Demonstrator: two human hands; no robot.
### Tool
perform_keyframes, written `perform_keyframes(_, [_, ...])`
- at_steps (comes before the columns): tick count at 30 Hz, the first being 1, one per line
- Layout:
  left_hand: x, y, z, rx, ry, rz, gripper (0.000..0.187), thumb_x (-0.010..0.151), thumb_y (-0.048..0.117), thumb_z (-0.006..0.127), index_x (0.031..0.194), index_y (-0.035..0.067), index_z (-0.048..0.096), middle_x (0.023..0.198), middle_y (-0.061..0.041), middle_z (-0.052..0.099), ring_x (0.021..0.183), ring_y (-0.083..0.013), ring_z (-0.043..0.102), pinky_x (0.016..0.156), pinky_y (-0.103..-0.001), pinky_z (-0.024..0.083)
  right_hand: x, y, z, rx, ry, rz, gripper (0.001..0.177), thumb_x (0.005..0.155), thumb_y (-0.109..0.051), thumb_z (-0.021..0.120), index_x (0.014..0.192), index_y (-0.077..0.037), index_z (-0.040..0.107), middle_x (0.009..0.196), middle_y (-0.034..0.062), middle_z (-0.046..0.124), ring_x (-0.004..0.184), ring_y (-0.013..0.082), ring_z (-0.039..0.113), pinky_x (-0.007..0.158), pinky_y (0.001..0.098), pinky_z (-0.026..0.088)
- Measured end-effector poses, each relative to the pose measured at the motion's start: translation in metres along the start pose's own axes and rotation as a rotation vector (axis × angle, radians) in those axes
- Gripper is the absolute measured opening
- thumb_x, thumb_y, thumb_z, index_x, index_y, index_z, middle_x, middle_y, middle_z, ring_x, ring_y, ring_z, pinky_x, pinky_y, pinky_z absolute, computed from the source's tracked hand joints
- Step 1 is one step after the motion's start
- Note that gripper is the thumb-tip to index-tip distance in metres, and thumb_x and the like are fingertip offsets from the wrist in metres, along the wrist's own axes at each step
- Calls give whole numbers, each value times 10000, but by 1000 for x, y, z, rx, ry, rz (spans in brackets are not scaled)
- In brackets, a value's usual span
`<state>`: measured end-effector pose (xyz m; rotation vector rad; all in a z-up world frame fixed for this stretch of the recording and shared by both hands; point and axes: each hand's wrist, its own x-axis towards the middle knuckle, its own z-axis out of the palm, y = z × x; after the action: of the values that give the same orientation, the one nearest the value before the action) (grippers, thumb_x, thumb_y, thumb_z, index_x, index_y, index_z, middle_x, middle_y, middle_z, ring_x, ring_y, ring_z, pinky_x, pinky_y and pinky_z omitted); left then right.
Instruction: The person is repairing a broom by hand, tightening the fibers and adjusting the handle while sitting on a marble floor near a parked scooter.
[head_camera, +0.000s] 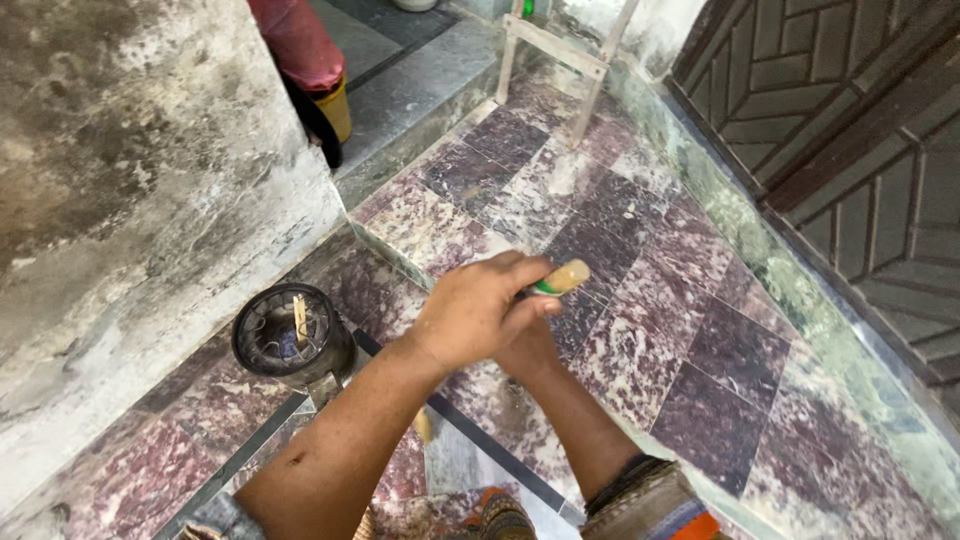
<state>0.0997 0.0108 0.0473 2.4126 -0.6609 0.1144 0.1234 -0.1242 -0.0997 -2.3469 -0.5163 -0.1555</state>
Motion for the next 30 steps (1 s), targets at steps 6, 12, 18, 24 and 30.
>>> perform_keyframes(6, [-20,-13,16,-37,122,-64,361,939,466,652,1199,217,669,1046,-78,700,970,-334,705,808,-476,566,4,52,60,34,-107,-9,658,924,-315,660,1455,-16,411,1453,257,495,1363,389,482,1087,496,404])
perform_keyframes(12, [-31,-13,4,-71,112,-58,340,974,463,585,1213,228,640,1055,-51,695,899,-250,734,766,-403,608,8,25,49,179,-13,-35,493,958,-325,629,1332,-30,502,1306,194,591,1236,313,600,1024,452,490])
perform_keyframes(18, [-20,-5,-18,42,146,-7,385,958,514,567,1239,266,655,1014,-24,702,846,-214,722,702,-385,616,23,-8,16,243,80,-174,528,969,-282,650,1358,-6,423,1296,196,530,1207,319,569,1025,466,472])
perform_keyframes(24, [-25,-24,-8,-30,172,69,361,946,502,602,1193,251,681,1003,-41,713,862,-240,731,728,-418,601,18,-2,45,68,2,85,586,943,-272,642,1402,2,403,1372,263,477,1280,382,501,1039,529,416])
perform_keyframes(30, [-33,-54,25,-134,-14,-78,332,985,431,593,1202,188,655,971,-66,713,857,-238,729,758,-407,614,1,17,54,-124,-197,309,428,917,-357,633,1190,-30,595,1176,169,686,1047,349,699,848,508,578])
